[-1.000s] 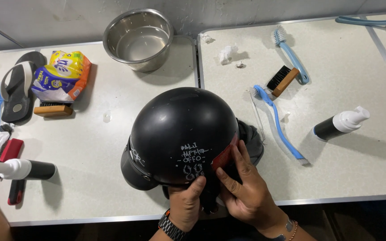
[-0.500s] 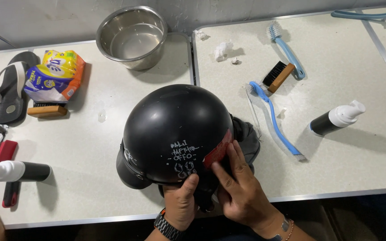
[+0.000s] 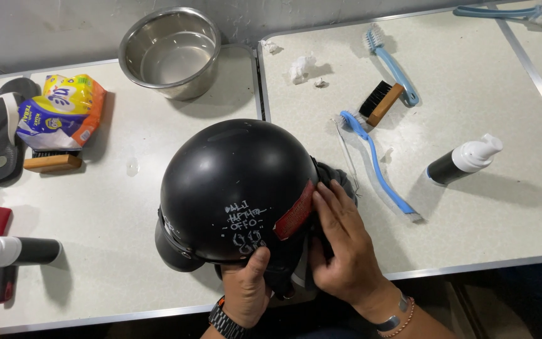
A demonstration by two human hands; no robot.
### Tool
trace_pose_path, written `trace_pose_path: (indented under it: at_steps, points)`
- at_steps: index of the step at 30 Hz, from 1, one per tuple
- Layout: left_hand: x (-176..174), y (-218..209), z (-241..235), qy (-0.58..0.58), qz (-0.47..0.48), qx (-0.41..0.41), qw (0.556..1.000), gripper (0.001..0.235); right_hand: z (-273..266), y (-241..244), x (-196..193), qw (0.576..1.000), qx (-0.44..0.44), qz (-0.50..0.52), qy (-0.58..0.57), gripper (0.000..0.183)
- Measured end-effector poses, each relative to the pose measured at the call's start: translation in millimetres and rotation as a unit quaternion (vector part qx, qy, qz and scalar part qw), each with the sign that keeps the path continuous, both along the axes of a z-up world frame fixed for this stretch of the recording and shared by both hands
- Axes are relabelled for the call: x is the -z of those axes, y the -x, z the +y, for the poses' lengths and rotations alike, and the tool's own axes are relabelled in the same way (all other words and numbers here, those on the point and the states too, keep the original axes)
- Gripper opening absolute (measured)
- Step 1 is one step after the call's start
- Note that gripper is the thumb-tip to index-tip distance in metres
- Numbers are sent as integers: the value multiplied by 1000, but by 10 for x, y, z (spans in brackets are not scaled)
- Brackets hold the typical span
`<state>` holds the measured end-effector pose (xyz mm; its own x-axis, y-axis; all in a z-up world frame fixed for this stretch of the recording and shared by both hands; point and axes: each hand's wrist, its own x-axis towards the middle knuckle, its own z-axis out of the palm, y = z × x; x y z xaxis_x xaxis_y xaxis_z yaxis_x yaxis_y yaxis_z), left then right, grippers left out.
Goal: The person cleans a black helmet using a grey cloth, wiping the surface and the interior padding. They then use a small metal tool to scrape or clean the seam and edges of the helmet.
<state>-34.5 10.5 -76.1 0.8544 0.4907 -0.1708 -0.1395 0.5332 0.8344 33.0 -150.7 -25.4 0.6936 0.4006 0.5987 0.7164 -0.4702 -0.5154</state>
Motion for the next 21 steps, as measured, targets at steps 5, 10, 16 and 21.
trace_pose_path:
  at_steps: [5, 10, 16, 21]
  points:
    - [-60, -14, -2, -17, -17, 9, 1000, 82, 22, 18, 27, 998, -51, -27, 0, 73]
    - [-31, -1, 10, -13, 8, 23, 1000, 77, 10, -45, 23, 999, -39, -8, 8, 72]
    - [65, -6, 6, -35, 5, 25, 999, 70, -3, -97, 20, 999, -11, -38, 38, 78]
    - [39, 0, 1, -28, 28, 24, 999, 65, 6, -161, -53, 999, -27, -17, -1, 78]
